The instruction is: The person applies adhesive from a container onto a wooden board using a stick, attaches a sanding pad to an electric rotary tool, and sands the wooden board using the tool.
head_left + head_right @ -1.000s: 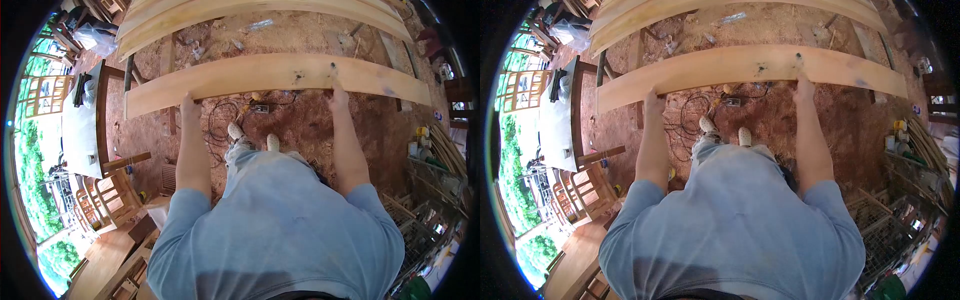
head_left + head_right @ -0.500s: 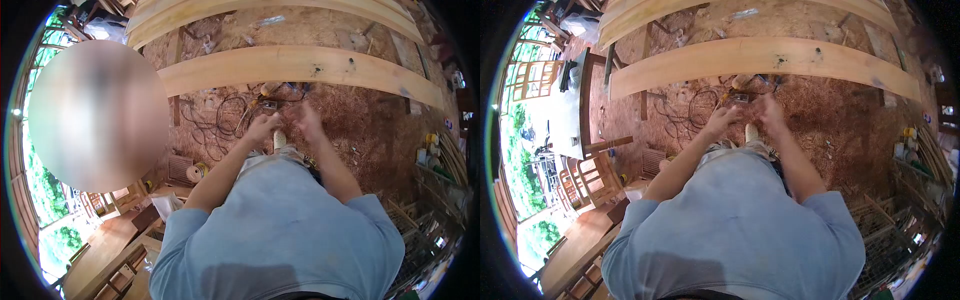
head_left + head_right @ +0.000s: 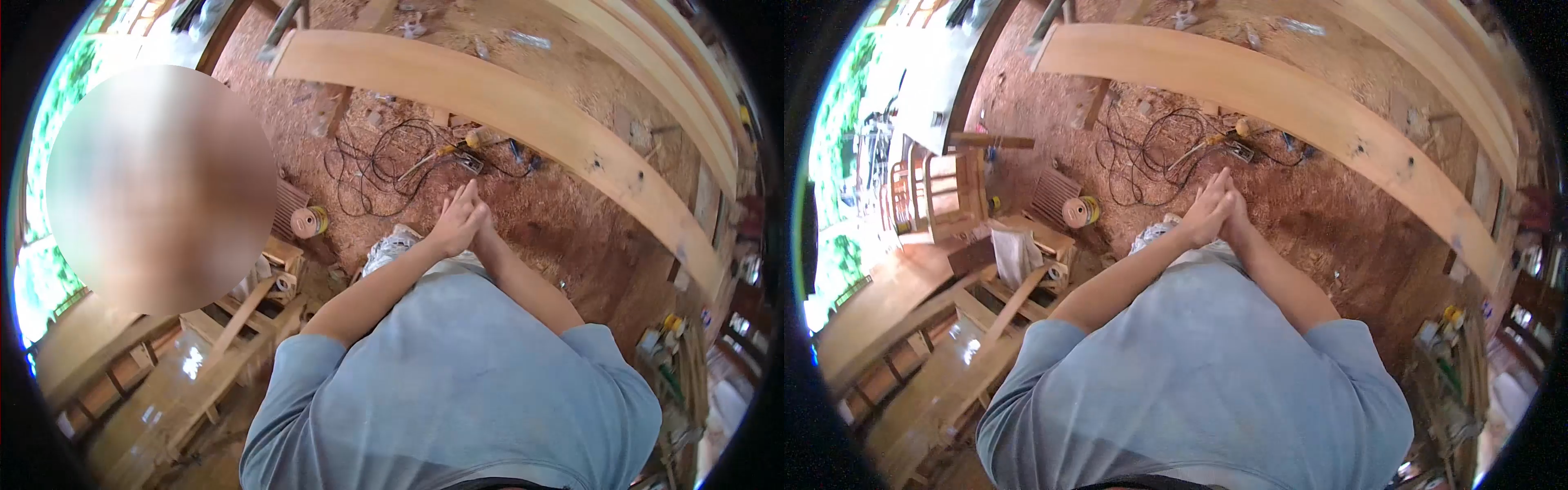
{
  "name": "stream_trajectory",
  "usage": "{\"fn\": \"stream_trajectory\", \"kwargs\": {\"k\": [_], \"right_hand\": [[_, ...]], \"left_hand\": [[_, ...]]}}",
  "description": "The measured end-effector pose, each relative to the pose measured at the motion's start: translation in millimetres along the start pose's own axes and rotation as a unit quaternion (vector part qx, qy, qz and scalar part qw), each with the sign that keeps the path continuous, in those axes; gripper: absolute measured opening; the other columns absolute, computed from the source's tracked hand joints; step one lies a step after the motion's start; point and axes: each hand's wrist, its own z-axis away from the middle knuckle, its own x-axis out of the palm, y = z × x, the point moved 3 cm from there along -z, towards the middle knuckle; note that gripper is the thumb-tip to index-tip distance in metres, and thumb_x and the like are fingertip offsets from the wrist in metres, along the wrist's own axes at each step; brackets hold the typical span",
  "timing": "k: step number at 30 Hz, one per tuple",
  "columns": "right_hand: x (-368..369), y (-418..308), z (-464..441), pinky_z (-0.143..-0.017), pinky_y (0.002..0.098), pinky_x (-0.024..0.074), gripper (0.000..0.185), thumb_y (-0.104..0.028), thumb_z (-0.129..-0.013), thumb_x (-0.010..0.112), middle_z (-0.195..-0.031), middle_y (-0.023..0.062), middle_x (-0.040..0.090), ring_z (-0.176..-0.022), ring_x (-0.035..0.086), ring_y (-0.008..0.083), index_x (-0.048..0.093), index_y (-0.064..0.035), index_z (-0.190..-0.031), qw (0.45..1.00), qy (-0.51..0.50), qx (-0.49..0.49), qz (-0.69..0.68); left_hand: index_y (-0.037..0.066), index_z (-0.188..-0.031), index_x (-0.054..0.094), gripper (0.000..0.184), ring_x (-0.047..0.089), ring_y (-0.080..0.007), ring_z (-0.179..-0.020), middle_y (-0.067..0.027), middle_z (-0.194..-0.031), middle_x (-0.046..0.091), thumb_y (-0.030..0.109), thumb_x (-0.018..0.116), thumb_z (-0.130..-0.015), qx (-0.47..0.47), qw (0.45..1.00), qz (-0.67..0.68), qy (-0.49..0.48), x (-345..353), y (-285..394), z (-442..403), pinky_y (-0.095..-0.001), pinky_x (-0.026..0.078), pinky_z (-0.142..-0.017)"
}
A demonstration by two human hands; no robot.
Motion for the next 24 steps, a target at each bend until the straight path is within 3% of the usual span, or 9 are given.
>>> {"fn": "stream_trajectory", "kwargs": {"k": [4,5,8,10,12,15,18,19,24], "right_hand": [[91.0,-10.2,36.5,-0.101,0.0458,0.0441,0.052,-0.048,-0.102,0.035,-0.123,0.0151,0.059,-0.115,0.056,0.0310,0.053,-0.0045,-0.124,0.983,-0.060,0.158,-0.066],[97.6,-6.5,33.9,-0.102,0.0466,0.0433,0.054,-0.049,-0.102,0.034,-0.126,0.0158,0.058,-0.117,0.055,0.0318,0.052,-0.0043,-0.127,0.975,-0.068,0.198,-0.078],[56.2,-6.5,6.1,-0.103,0.0495,0.0417,0.065,-0.057,-0.099,0.034,-0.134,0.0182,0.054,-0.125,0.051,0.0324,0.049,-0.0056,-0.135,0.925,-0.173,0.329,0.076],[8.5,-1.2,-42.4,-0.097,0.0503,0.0455,0.054,-0.051,-0.099,0.042,-0.119,0.0161,0.062,-0.112,0.058,0.0311,0.057,-0.0045,-0.123,0.911,-0.137,0.342,0.187],[-66.8,-0.9,-121.6,-0.086,0.0456,0.0504,0.036,-0.039,-0.098,0.051,-0.100,0.0110,0.067,-0.093,0.063,0.0276,0.061,-0.0054,-0.108,0.909,0.041,0.321,0.263],[-76.3,29.6,-194.7,-0.073,0.0401,0.0523,0.022,-0.029,-0.096,0.055,-0.081,0.0055,0.064,-0.075,0.061,0.0223,0.060,-0.0075,-0.098,0.827,0.125,0.247,0.489],[-130.1,67.8,-312.5,-0.059,0.0346,0.0494,0.024,-0.030,-0.095,0.054,-0.076,0.0063,0.063,-0.066,0.059,0.0184,0.060,-0.0073,-0.098,0.753,0.156,0.270,0.580],[-195.9,61.8,-384.3,-0.056,0.0334,0.0477,0.026,-0.031,-0.095,0.053,-0.082,0.0085,0.064,-0.066,0.058,0.0197,0.060,-0.0063,-0.096,0.749,0.045,0.357,0.557],[-213.3,105.1,-514.6,-0.047,0.0303,0.0385,0.018,-0.028,-0.096,0.054,-0.085,0.0039,0.058,-0.055,0.046,0.0169,0.057,-0.0141,-0.108,0.788,0.122,0.107,0.594]], "left_hand": [[-0.003,-0.132,0.053,0.057,0.025,-0.0356,-0.145,-0.0141,-0.154,0.034,0.041,0.046,-0.096,0.135,0.965,-0.212,0.074,-51.4,-24.5,7.6,-0.0571,0.006,-0.116],[-0.002,-0.112,0.064,0.050,0.030,-0.0341,-0.142,-0.0128,-0.152,0.038,0.043,0.053,-0.092,0.084,0.967,-0.218,0.102,-57.2,-48.7,6.7,-0.0575,0.011,-0.115],[0.003,-0.121,0.063,0.048,0.038,-0.0304,-0.137,-0.0122,-0.148,0.043,0.040,0.054,-0.092,-0.120,0.963,-0.038,0.237,-64.0,-166.6,12.0,-0.0556,0.018,-0.114],[0.003,-0.116,0.064,0.039,0.044,-0.0308,-0.133,-0.0197,-0.142,0.048,0.029,0.058,-0.087,-0.340,0.916,-0.099,0.187,-57.4,-258.6,30.6,-0.0461,0.031,-0.111],[0.001,-0.109,0.066,0.034,0.054,-0.0357,-0.121,-0.0241,-0.126,0.059,0.024,0.061,-0.084,-0.396,0.887,-0.010,0.237,-55.4,-308.7,46.2,-0.0415,0.040,-0.106],[-0.001,-0.094,0.069,0.033,0.066,-0.0387,-0.094,-0.0258,-0.097,0.067,0.030,0.063,-0.085,-0.386,0.859,0.119,0.315,-34.2,-350.9,70.7,-0.0445,0.052,-0.086],[-0.003,-0.070,0.064,0.039,0.066,-0.0408,-0.076,-0.0275,-0.074,0.064,0.033,0.067,-0.084,-0.417,0.826,0.064,0.374,19.8,-395.9,73.8,-0.0467,0.052,-0.069],[-0.003,-0.071,0.063,0.043,0.063,-0.0443,-0.070,-0.0279,-0.069,0.061,0.037,0.066,-0.086,-0.420,0.808,0.080,0.405,38.3,-400.4,78.5,-0.0492,0.051,-0.065],[-0.002,-0.082,0.066,0.032,0.063,-0.0438,-0.082,-0.0262,-0.081,0.065,0.029,0.062,-0.088,-0.405,0.896,0.144,0.114,84.1,-410.7,99.0,-0.0480,0.051,-0.073]]}}
